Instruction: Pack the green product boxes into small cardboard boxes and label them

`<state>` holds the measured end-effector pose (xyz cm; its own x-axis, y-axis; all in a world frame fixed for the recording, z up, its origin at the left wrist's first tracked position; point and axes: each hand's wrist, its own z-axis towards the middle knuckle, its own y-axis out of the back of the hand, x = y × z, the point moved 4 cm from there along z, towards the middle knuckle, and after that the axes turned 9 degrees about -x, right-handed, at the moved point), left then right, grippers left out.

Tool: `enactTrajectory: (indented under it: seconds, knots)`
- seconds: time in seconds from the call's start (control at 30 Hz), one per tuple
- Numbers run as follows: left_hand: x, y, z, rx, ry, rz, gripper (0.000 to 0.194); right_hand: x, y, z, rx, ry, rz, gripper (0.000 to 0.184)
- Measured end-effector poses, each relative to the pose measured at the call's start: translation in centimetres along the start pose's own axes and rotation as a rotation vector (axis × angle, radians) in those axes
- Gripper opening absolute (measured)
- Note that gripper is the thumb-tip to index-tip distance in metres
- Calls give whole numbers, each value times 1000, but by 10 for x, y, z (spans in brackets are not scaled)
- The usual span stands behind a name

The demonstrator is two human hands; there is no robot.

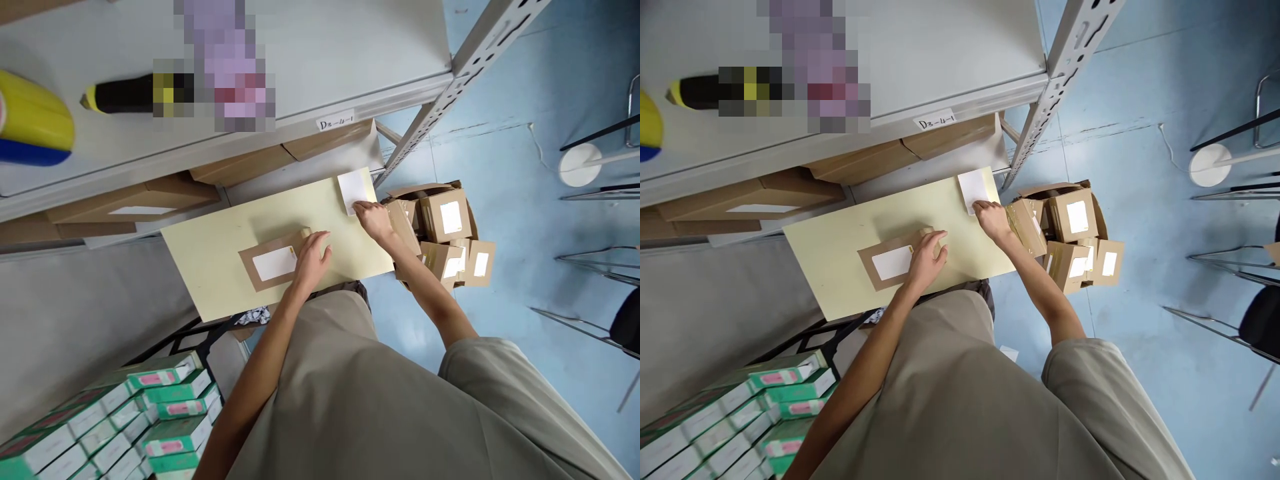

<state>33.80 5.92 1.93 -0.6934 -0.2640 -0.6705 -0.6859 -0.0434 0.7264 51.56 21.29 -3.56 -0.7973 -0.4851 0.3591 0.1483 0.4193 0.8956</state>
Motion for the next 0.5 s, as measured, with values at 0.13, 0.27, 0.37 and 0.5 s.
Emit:
enactTrajectory:
  seconds: [0.13, 0.27, 0.37, 0.5]
  knots:
    - [0, -2, 0, 15, -24, 5, 37, 1, 8, -2, -29, -56, 42, 39]
    - [-4, -7, 8, 53, -26, -4, 39, -3, 24, -1, -138, -119, 214, 29]
    - [-12, -14, 25, 65, -25, -2, 42, -13, 40, 9, -221, -122, 387, 20]
    - [-29, -23, 54, 81, -54, 10, 46, -30, 55, 40, -230, -124, 563, 6]
